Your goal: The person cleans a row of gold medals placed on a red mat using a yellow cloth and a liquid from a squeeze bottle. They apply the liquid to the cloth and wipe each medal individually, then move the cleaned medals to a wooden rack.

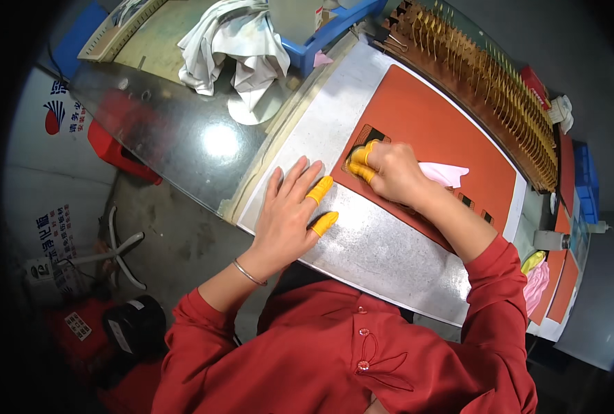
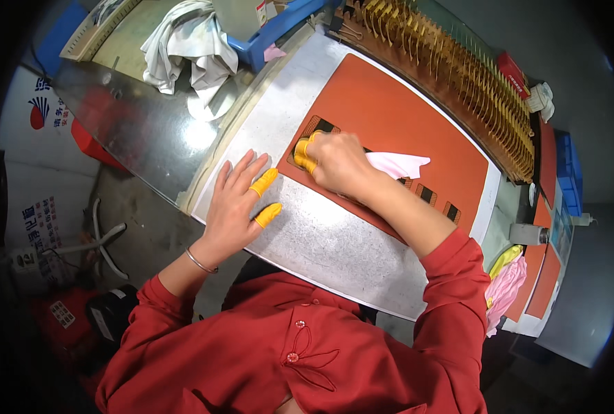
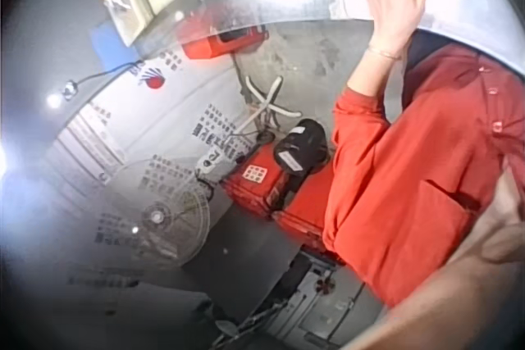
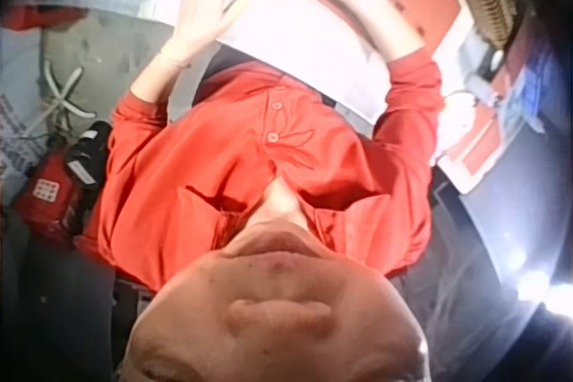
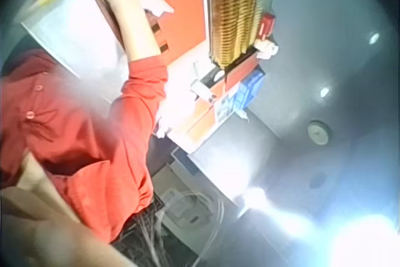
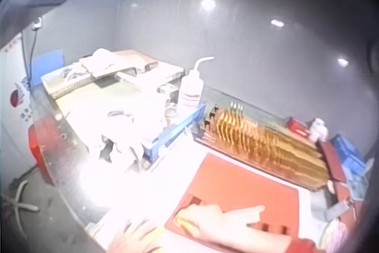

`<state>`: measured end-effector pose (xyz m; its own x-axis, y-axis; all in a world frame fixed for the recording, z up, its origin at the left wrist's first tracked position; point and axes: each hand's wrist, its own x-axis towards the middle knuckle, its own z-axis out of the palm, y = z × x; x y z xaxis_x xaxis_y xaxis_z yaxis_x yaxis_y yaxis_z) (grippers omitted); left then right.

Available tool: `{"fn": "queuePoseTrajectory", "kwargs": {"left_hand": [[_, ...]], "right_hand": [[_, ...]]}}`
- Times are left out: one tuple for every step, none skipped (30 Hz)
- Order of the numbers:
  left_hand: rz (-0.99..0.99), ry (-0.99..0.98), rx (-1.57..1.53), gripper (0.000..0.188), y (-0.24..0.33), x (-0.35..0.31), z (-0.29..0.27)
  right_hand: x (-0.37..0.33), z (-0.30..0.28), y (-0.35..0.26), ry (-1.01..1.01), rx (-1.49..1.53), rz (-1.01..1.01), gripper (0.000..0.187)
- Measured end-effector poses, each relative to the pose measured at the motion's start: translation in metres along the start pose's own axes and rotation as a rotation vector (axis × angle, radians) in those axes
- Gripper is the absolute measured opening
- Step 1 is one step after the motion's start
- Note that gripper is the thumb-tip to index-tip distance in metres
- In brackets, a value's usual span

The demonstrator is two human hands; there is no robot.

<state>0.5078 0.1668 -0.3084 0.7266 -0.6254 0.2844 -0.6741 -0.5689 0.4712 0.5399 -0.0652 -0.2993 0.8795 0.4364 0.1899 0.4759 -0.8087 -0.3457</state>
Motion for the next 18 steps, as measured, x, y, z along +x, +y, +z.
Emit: {"fn": "queuePoseTrajectory", "kwargs": {"left_hand": [[0.005,-0.006,0.001,0.042,0.001,0.000,-0.001],[0.007,-0.006,-0.003,0.041,0.002,-0.001,0.000],[0.007,-0.007,-0.002,0.041,0.002,-0.002,0.000],[0.008,-0.001,0.002,0.040,0.001,-0.001,-0.002],[0.014,-0.011,0.009,0.038,-0.002,-0.003,-0.001],[0.014,-0.006,0.006,0.037,-0.002,-0.002,0.000],[0.015,0.000,0.002,0.037,-0.001,-0.002,0.001],[0.015,0.005,-0.001,0.036,-0.001,-0.001,0.001],[0.020,0.005,0.002,0.036,-0.001,-0.002,0.001],[0.025,0.006,0.004,0.036,-0.001,-0.001,0.001],[0.030,0.007,0.007,0.036,-0.001,-0.001,0.002],[0.018,-0.006,0.014,0.037,-0.002,-0.002,0.001],[0.004,-0.012,0.015,0.039,-0.002,-0.003,0.001],[-0.010,-0.018,0.016,0.041,-0.002,-0.004,0.002],[-0.007,-0.016,0.016,0.041,-0.001,-0.003,0.002],[-0.004,-0.014,0.017,0.041,0.001,-0.002,0.001],[-0.001,-0.013,0.017,0.041,0.002,-0.001,0.001],[0.000,-0.017,0.025,0.040,0.000,-0.002,0.001]], "right_hand": [[0.006,-0.002,0.011,0.046,-0.014,0.030,0.014],[0.009,-0.003,0.017,0.091,-0.028,0.059,0.014],[0.010,-0.005,0.013,0.083,-0.031,0.064,0.013],[0.005,-0.002,0.007,0.042,-0.044,0.018,0.011],[-0.004,0.002,-0.007,0.009,-0.008,-0.047,0.011],[-0.011,0.003,-0.016,-0.029,0.023,-0.110,0.011],[-0.012,0.006,-0.014,-0.001,0.065,-0.098,0.011],[-0.007,0.002,-0.006,0.019,0.026,-0.052,0.011],[0.000,-0.001,0.005,0.044,-0.008,0.001,0.011],[0.003,-0.003,0.010,0.069,-0.042,0.054,0.011],[-0.002,0.000,0.005,0.052,-0.017,0.002,0.011],[-0.005,0.002,-0.002,0.039,0.010,-0.057,0.010],[-0.010,0.003,-0.009,-0.002,0.014,-0.077,0.009],[-0.013,0.004,-0.012,-0.043,0.019,-0.096,0.009],[-0.012,0.007,-0.007,0.021,0.032,-0.063,0.010],[-0.008,0.003,0.001,0.051,-0.063,-0.017,0.010],[-0.008,0.001,0.003,0.039,-0.060,-0.004,0.009],[-0.004,-0.002,0.001,0.031,-0.052,0.001,0.009]]}}
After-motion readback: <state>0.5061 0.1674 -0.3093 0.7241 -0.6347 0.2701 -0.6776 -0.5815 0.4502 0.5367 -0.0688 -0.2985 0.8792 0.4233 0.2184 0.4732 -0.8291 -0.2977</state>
